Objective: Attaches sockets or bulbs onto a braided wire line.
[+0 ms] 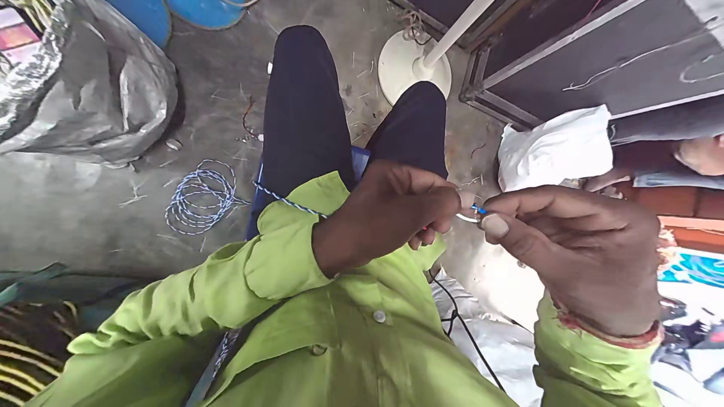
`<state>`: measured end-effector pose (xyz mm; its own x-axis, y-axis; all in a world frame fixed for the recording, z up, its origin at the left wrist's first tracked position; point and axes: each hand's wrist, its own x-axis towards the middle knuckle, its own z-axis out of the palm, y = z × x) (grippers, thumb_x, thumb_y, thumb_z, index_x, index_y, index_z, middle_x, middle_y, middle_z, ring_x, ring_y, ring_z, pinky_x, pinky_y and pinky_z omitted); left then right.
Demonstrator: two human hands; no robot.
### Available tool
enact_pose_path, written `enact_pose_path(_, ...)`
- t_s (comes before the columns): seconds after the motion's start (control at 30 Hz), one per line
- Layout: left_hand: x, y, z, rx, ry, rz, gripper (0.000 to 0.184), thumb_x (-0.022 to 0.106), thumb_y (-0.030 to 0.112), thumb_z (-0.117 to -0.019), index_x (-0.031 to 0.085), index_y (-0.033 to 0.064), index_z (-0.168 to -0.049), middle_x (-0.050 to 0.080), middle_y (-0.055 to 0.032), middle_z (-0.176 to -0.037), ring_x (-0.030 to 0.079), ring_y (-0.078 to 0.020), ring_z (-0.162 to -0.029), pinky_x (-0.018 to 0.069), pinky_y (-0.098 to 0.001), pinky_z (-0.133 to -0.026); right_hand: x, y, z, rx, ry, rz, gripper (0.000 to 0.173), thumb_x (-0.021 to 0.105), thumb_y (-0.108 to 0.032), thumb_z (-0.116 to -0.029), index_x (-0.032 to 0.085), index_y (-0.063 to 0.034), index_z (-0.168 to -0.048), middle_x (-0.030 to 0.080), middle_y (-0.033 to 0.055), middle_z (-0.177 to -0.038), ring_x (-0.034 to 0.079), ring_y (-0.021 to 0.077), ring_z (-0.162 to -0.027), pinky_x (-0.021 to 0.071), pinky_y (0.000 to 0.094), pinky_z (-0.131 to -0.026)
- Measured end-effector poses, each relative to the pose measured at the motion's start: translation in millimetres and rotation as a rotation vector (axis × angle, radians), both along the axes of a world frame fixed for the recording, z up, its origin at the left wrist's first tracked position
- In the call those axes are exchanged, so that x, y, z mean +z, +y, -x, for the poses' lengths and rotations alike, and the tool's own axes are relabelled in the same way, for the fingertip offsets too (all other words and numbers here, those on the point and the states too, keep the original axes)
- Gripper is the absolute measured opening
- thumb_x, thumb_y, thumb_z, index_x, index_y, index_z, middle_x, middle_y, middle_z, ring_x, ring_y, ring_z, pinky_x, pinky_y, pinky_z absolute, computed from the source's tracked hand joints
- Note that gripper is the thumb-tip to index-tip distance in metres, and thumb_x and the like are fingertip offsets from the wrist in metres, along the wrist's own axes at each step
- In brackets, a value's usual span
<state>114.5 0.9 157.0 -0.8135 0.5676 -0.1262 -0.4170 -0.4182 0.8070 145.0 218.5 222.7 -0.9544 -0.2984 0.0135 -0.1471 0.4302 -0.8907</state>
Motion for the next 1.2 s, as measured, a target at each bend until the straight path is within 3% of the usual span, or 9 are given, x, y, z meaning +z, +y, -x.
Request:
enact_pose_path(0.2, -9, 2, -3, 0.168, 0.340, 0.049, 0.009, 0.066, -0.001, -0.0956, 0.073, -0.0055, -0.095, 0.068, -0.0020, -0.070, 0.060, -0.0019, -0.057, 0.0520, -0.0163, -0.051, -6, 2, 4, 0.044, -0.059, 0.029, 0.010, 0.069, -0.017, -0.0951, 0.074, -0.0115, -0.102, 0.070, -0.0091, -0.084, 0.064, 0.0003, -0.070, 0.0560, 0.0165, -0.062)
enact_pose_path(0.37, -15, 1, 2, 0.194, 0.509, 0.141, 0.014, 0.064, 0.005, -0.0994, 0.073, -0.0052, -0.099, 0.070, -0.0035, -0.078, 0.065, -0.0042, -0.065, 0.0574, -0.0192, -0.059, -20, 4, 8, 0.034, -0.405, 0.353, 0.017, 0.061, -0.023, -0.1009, 0.072, -0.0101, -0.103, 0.062, -0.0054, -0.076, 0.055, 0.0010, -0.065, 0.0483, 0.0168, -0.061)
enact_pose_path(0.43, -16, 0, 3, 0.181, 0.548, 0.184, 0.015, 0.062, 0.006, -0.1005, 0.073, -0.0039, -0.100, 0.071, -0.0029, -0.081, 0.066, -0.0040, -0.069, 0.0581, -0.0194, -0.062, -28, 5, 8, 0.026, -0.477, 0.451, 0.020, 0.062, -0.025, -0.1014, 0.073, -0.0089, -0.102, 0.062, -0.0041, -0.077, 0.057, 0.0024, -0.066, 0.0500, 0.0183, -0.063)
enact_pose_path(0.5, -17, 0, 3, 0.182, 0.537, 0.218, 0.015, 0.062, 0.007, -0.1002, 0.073, -0.0029, -0.098, 0.069, -0.0016, -0.078, 0.063, -0.0029, -0.065, 0.0550, -0.0180, -0.059, -33, 6, 7, 0.013, -0.378, 0.356, 0.017, 0.063, -0.019, -0.1013, 0.073, -0.0064, -0.104, 0.066, -0.0014, -0.080, 0.062, 0.0057, -0.070, 0.0554, 0.0217, -0.067)
enact_pose_path(0.57, -21, 1, 3, 0.182, 0.468, 0.192, 0.014, 0.062, 0.006, -0.0994, 0.073, -0.0035, -0.096, 0.067, -0.0009, -0.072, 0.060, -0.0023, -0.060, 0.0519, -0.0171, -0.054, -31, 4, 6, -0.022, -0.147, 0.128, 0.013, 0.069, -0.012, -0.0963, 0.072, -0.0058, -0.107, 0.072, -0.0025, -0.086, 0.068, 0.0069, -0.074, 0.0606, 0.0226, -0.068)
enact_pose_path(0.7, -23, 1, 3, 0.065, 0.200, 0.091, 0.017, 0.060, 0.008, -0.1020, 0.072, -0.0018, -0.095, 0.064, -0.0017, -0.068, 0.057, -0.0048, -0.056, 0.0479, -0.0173, -0.050, -25, 3, 5, -0.027, 0.095, -0.075, 0.022, 0.075, -0.005, -0.0885, 0.069, -0.0013, -0.109, 0.073, 0.0002, -0.099, 0.071, 0.0092, -0.087, 0.0633, 0.0262, -0.080)
enact_pose_path(0.9, -21, -1, 7, -0.121, -0.201, -0.007, 0.027, 0.051, 0.015, -0.1059, 0.072, 0.0031, -0.093, 0.058, -0.0006, -0.067, 0.053, -0.0044, -0.055, 0.0469, -0.0165, -0.051, -25, -1, 7, 0.026, 0.328, -0.329, 0.017, 0.071, -0.010, -0.0929, 0.073, -0.0013, -0.107, 0.075, 0.0035, -0.100, 0.071, 0.0073, -0.092, 0.0614, 0.0253, -0.083)
enact_pose_path(1.07, -15, 2, 6, -0.086, -0.250, 0.009, 0.025, 0.054, 0.013, -0.1055, 0.073, 0.0026, -0.093, 0.062, -0.0020, -0.068, 0.057, -0.0051, -0.056, 0.0495, -0.0174, -0.052, -29, -5, 9, 0.146, 0.671, -0.519, 0.011, 0.068, -0.003, -0.0950, 0.077, 0.0001, -0.101, 0.076, 0.0143, -0.100, 0.073, 0.0210, -0.100, 0.0568, 0.0378, -0.100)
enact_pose_path(1.2, -16, 3, 5, -0.063, -0.268, 0.001, 0.025, 0.055, 0.014, -0.1052, 0.072, 0.0010, -0.092, 0.062, -0.0034, -0.068, 0.058, -0.0066, -0.057, 0.0512, -0.0187, -0.053, -33, 7, 12, 0.296, 0.792, -0.617, 0.017, 0.064, 0.001, -0.0974, 0.073, 0.0035, -0.111, 0.074, 0.0196, -0.106, 0.073, 0.0280, -0.105, 0.0550, 0.0429, -0.103)
